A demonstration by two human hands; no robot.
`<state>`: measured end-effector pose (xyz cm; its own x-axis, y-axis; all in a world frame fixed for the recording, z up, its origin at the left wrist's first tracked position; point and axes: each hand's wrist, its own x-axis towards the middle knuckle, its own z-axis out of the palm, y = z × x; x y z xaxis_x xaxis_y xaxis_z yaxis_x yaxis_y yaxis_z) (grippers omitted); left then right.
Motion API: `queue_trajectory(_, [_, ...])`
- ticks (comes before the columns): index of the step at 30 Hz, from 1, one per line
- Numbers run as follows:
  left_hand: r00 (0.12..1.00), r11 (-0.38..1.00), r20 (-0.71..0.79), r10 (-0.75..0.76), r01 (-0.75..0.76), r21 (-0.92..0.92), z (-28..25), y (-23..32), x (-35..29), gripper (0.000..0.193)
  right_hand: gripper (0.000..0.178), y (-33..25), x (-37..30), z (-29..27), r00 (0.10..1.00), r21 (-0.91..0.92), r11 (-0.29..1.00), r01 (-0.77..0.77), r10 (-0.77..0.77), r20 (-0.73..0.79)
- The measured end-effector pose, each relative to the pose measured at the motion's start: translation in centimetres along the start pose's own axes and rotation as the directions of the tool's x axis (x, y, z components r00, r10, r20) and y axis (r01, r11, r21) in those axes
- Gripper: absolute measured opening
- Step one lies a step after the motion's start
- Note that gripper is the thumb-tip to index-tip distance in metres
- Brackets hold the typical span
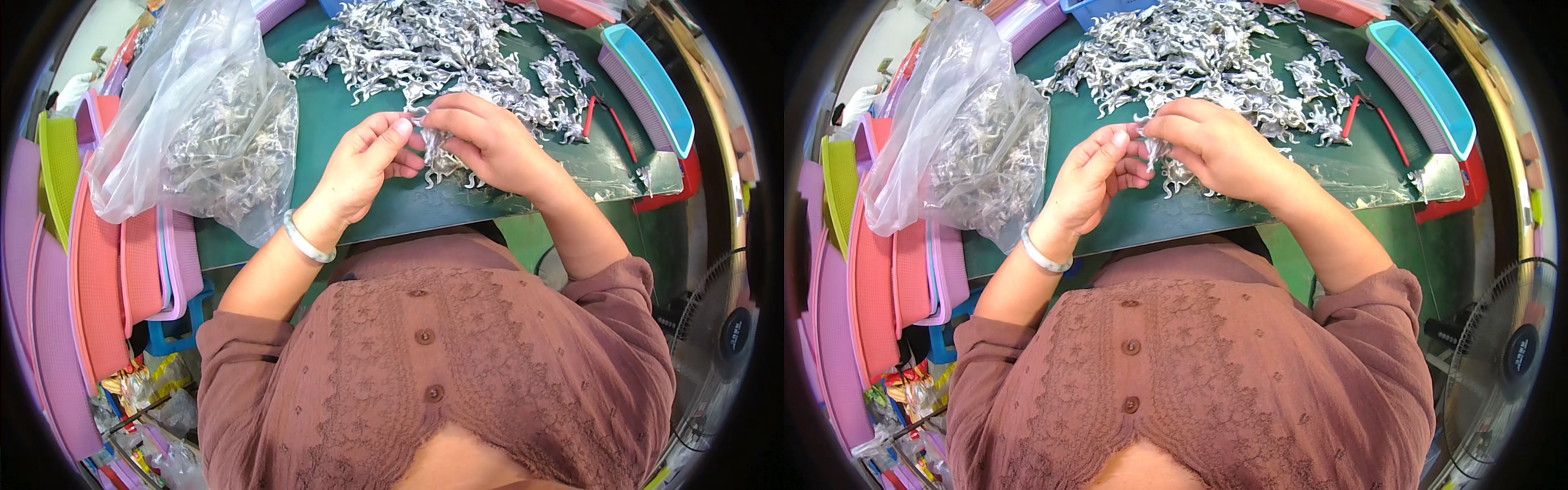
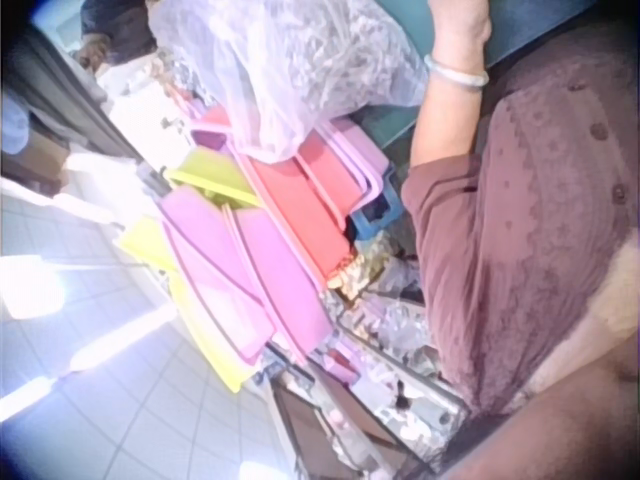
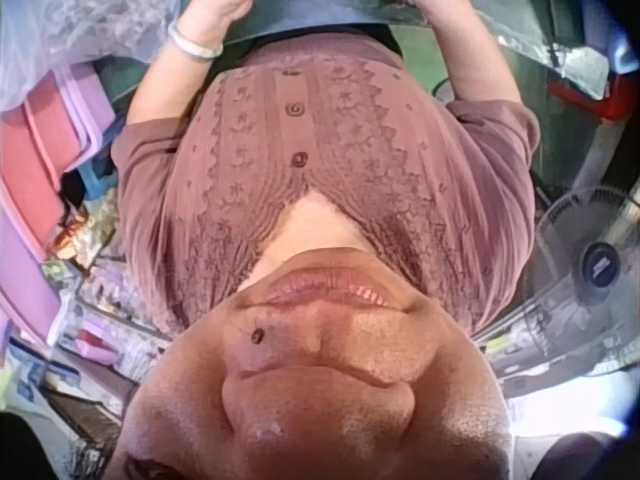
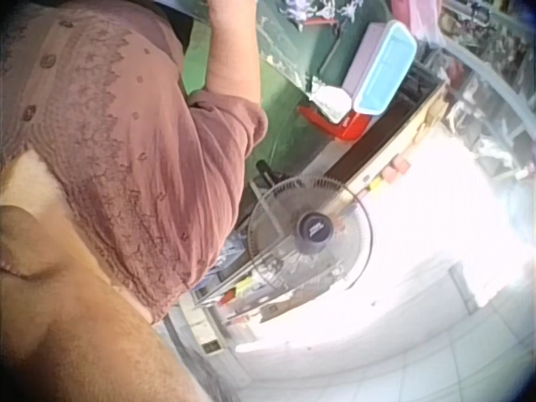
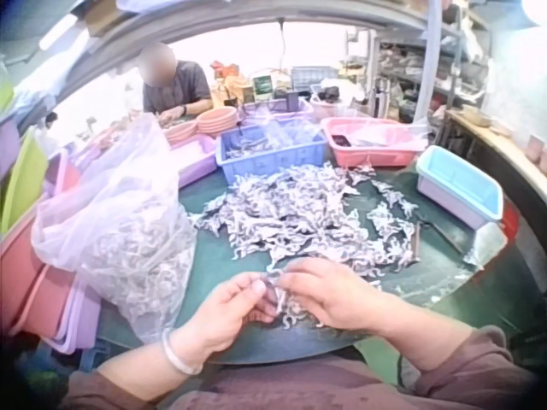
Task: The person sits at a green workbench and assembles small, silver, star-shaped metal pieces by hand. They pick up individual components from a pile on the table, connect them together, and place the finished assemblies into a clear plastic bag to their left.
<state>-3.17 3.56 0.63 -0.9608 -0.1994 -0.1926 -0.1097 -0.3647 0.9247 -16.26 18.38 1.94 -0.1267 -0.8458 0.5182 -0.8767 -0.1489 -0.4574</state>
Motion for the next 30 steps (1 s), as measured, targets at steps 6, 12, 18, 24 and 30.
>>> queue_trajectory(6, [0.998, 0.991, -0.028, 0.055, -0.058, -0.121, -0.8, -0.5, 0.0, 0.023, 0.049, -0.9, 0.3, 0.5, 0.997, 0.117, 0.991, -0.059, 0.066, -0.05])
queue_trajectory(12, [0.997, 0.984, -0.062, 0.045, -0.055, -0.171, -0.4, -0.4, -0.2, 0.021, 0.045, 0.2, -0.6, 1.1, 0.964, 0.443, 0.871, -0.213, 0.261, -0.051])
queue_trajectory(18, [0.994, 0.982, -0.076, 0.081, -0.093, -0.164, -0.7, -0.5, -0.3, 0.02, 0.024, 0.0, -0.4, 0.8, 0.824, 0.745, 0.476, -0.467, 0.54, 0.171])
queue_trajectory(24, [0.992, 0.981, -0.077, 0.101, -0.112, -0.157, -0.6, -0.3, -0.4, 0.019, 0.019, 0.0, -0.2, 0.6, 0.817, 0.8, 0.379, -0.466, 0.531, 0.224])
queue_trajectory(30, [0.997, 0.975, -0.063, 0.047, -0.06, -0.213, -0.7, 0.0, -0.5, 0.018, 0.019, 0.3, -0.2, 0.7, 0.8, 0.835, 0.295, -0.465, 0.544, 0.253])
